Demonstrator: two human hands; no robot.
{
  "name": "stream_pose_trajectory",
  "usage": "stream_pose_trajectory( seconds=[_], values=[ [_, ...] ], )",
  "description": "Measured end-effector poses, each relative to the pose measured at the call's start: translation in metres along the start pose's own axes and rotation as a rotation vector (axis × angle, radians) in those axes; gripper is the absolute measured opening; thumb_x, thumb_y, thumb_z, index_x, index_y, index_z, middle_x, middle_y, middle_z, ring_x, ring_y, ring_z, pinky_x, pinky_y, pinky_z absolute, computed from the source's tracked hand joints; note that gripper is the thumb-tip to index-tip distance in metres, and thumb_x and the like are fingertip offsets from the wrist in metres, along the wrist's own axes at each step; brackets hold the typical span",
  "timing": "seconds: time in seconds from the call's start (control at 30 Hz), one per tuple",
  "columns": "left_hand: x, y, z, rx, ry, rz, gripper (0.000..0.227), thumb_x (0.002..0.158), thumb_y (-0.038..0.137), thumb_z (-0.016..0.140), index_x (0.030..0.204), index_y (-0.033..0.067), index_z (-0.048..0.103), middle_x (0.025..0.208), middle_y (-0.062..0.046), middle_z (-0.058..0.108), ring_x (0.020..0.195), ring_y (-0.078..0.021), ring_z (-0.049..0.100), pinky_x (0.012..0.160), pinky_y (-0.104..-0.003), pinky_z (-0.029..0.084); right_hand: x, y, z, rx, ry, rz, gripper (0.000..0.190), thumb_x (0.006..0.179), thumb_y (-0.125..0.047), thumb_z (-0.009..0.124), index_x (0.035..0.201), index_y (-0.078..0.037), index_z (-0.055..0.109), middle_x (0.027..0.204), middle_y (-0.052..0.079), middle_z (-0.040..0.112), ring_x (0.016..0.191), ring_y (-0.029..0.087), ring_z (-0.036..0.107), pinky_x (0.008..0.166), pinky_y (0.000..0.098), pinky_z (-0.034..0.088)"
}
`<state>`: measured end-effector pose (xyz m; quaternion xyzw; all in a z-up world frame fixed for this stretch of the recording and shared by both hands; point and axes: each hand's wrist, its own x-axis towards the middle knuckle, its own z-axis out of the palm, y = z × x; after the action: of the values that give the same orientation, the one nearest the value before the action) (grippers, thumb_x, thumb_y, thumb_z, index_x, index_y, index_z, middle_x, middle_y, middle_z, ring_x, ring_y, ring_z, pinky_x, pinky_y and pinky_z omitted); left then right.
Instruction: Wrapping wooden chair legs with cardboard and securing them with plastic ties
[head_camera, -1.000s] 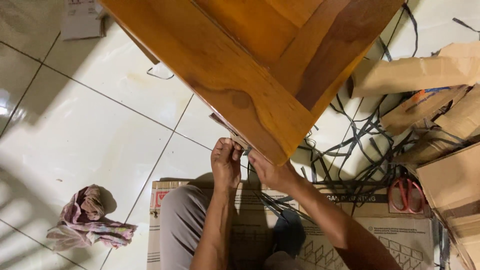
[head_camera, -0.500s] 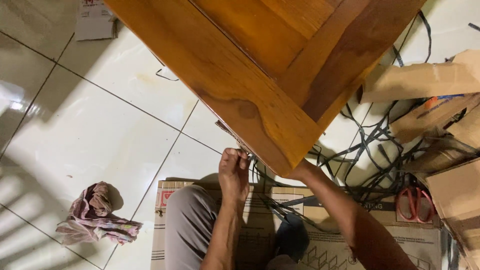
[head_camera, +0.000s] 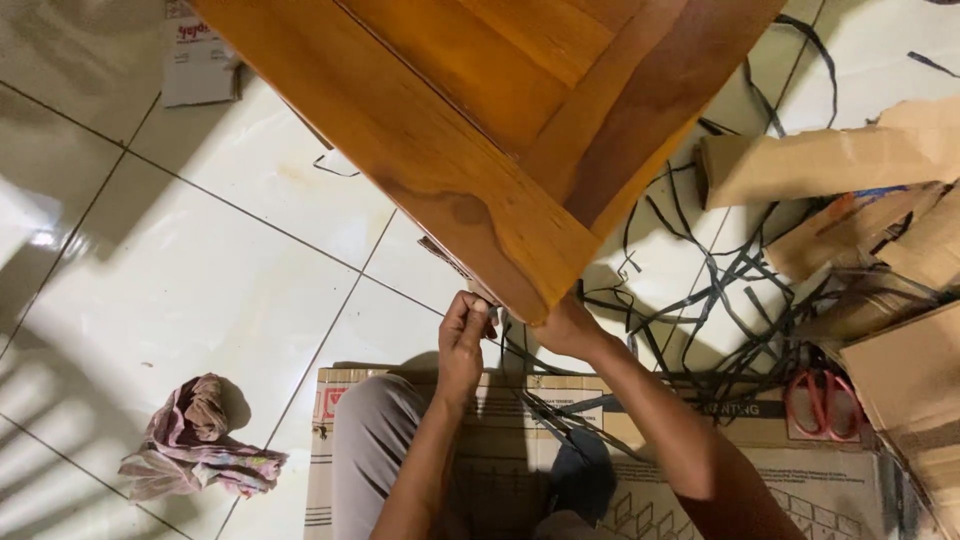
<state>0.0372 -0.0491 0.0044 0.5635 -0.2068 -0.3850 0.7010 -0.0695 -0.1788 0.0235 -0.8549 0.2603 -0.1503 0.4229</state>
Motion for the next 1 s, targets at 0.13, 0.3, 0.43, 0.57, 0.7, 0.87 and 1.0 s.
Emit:
stream_pose_trajectory(
  seconds=[0.13,0.3,0.43,0.57,0.7,0.87,1.0],
  values=[
    [0.002,0.003,0.0,0.026,-0.022,0.036,0.025,0.108,0.016,0.05,0.086,0.0068,0.054,0.073,-0.007,0.052,0.073,-0.0154,0.044,0.073,-0.034,0.046,-0.014,-0.024,-0.003,0.049,-0.011,0.051,0.021,0.092,-0.009,0.053,0.079,0.004,0.063,0.067,0.031,0.062,0.062,0.052,0.059,0.055,0.0516,0.043],
    [-0.002,0.019,0.002,0.068,-0.027,0.071,0.027,0.108,0.013,0.048,0.083,0.0073,0.053,0.072,-0.005,0.049,0.077,-0.0153,0.039,0.077,-0.035,0.043,-0.039,-0.019,0.031,-0.089,0.062,-0.099,0.014,0.095,-0.011,0.053,0.085,-0.012,0.064,0.065,0.019,0.065,0.061,0.04,0.069,0.049,0.0434,0.052],
    [-0.006,0.026,0.005,0.052,-0.003,0.06,0.025,0.105,0.014,0.051,0.082,0.008,0.054,0.072,-0.004,0.048,0.079,-0.0157,0.042,0.08,-0.034,0.041,-0.046,-0.042,0.034,-0.072,0.15,-0.057,0.014,0.097,-0.014,0.052,0.088,-0.012,0.063,0.07,0.019,0.067,0.065,0.042,0.068,0.047,0.0426,0.052],
    [-0.004,0.014,-0.003,0.042,-0.022,0.076,0.026,0.107,0.015,0.05,0.082,0.0083,0.052,0.072,-0.006,0.051,0.079,-0.0167,0.044,0.081,-0.035,0.041,-0.045,-0.015,0.042,-0.013,0.084,-0.032,0.01,0.094,-0.012,0.054,0.094,-0.01,0.064,0.076,0.017,0.07,0.071,0.04,0.071,0.054,0.0439,0.056],
    [-0.007,0.007,0.0,-0.008,-0.005,0.085,0.027,0.11,0.014,0.047,0.083,0.0078,0.053,0.072,-0.008,0.052,0.078,-0.0185,0.048,0.081,-0.038,0.043,-0.049,-0.041,0.024,0.005,0.101,0.028,0.013,0.095,-0.007,0.052,0.096,-0.01,0.065,0.08,0.019,0.071,0.077,0.043,0.071,0.06,0.0489,0.058],
    [-0.011,-0.002,0.002,-0.057,0.045,0.051,0.023,0.109,0.014,0.049,0.087,0.0068,0.053,0.075,-0.009,0.056,0.082,-0.0165,0.053,0.086,-0.035,0.045,-0.047,-0.067,0.005,0.001,0.169,0.065,0.024,0.108,-0.018,0.044,0.102,-0.004,0.063,0.087,0.021,0.063,0.084,0.048,0.066,0.071,0.055,0.055],
    [-0.012,-0.013,-0.005,-0.071,0.057,0.039,0.024,0.109,0.016,0.05,0.087,0.0061,0.054,0.076,-0.009,0.059,0.083,-0.0164,0.056,0.087,-0.035,0.047,-0.052,-0.049,0.022,0.059,0.249,0.15,0.025,0.106,-0.025,0.056,0.096,-0.006,0.067,0.078,0.02,0.061,0.081,0.045,0.067,0.068,0.0489,0.053]
  ],
)
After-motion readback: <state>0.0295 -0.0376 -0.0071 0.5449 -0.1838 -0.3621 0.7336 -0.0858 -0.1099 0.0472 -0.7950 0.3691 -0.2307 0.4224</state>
